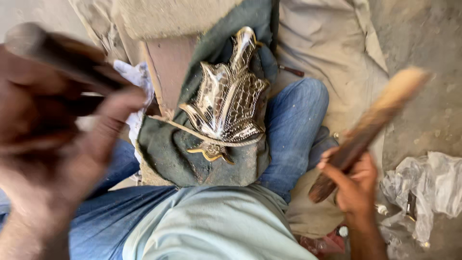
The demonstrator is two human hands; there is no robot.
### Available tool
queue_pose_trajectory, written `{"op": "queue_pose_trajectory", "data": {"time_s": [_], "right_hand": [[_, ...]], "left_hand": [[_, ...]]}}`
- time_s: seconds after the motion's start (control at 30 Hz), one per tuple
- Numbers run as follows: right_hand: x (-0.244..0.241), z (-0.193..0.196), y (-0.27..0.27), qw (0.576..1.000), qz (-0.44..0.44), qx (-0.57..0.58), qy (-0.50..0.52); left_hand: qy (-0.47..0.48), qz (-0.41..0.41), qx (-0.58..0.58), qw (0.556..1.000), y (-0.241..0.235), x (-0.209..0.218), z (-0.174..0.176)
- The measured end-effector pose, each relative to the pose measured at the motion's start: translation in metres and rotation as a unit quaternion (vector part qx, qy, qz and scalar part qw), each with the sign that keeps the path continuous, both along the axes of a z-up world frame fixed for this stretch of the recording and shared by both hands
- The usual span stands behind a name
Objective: The person uses a chisel and wooden mallet to engrave patterns into a silver-colored metal object shaped like a bird. The object is held on a cushioned block on the lap while the person repeatedly strikes the chisel to create surface texture.
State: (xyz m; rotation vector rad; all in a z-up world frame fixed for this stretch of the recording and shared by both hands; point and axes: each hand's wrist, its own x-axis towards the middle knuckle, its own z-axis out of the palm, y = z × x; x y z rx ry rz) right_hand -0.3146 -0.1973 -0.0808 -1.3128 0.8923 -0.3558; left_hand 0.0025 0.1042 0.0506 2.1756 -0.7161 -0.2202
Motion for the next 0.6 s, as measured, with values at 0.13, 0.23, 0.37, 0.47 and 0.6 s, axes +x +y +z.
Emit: {"op": "queue_pose_trajectory", "data": {"time_s": [0.13, 0.23, 0.37, 0.47, 0.6], "right_hand": [[-0.002, -0.058, 0.029, 0.995, 0.016, 0.049, 0.085], [-0.008, -0.078, 0.041, 0.994, -0.011, -0.035, 0.102], [0.001, -0.075, 0.041, 0.992, -0.002, -0.048, 0.114], [0.008, -0.068, 0.032, 0.991, 0.009, -0.004, 0.132], [0.025, -0.041, 0.024, 0.986, 0.01, 0.059, 0.155]], "left_hand": [[0.148, 0.059, 0.198, 0.967, 0.082, 0.036, -0.073], [0.117, 0.017, 0.349, 0.93, 0.13, 0.011, -0.11], [-0.027, -0.021, 0.525, 0.85, 0.158, -0.007, -0.114], [-0.079, 0.02, 0.36, 0.93, 0.146, -0.003, -0.104], [0.074, 0.025, -0.082, 0.994, 0.084, 0.0, -0.087]]}}
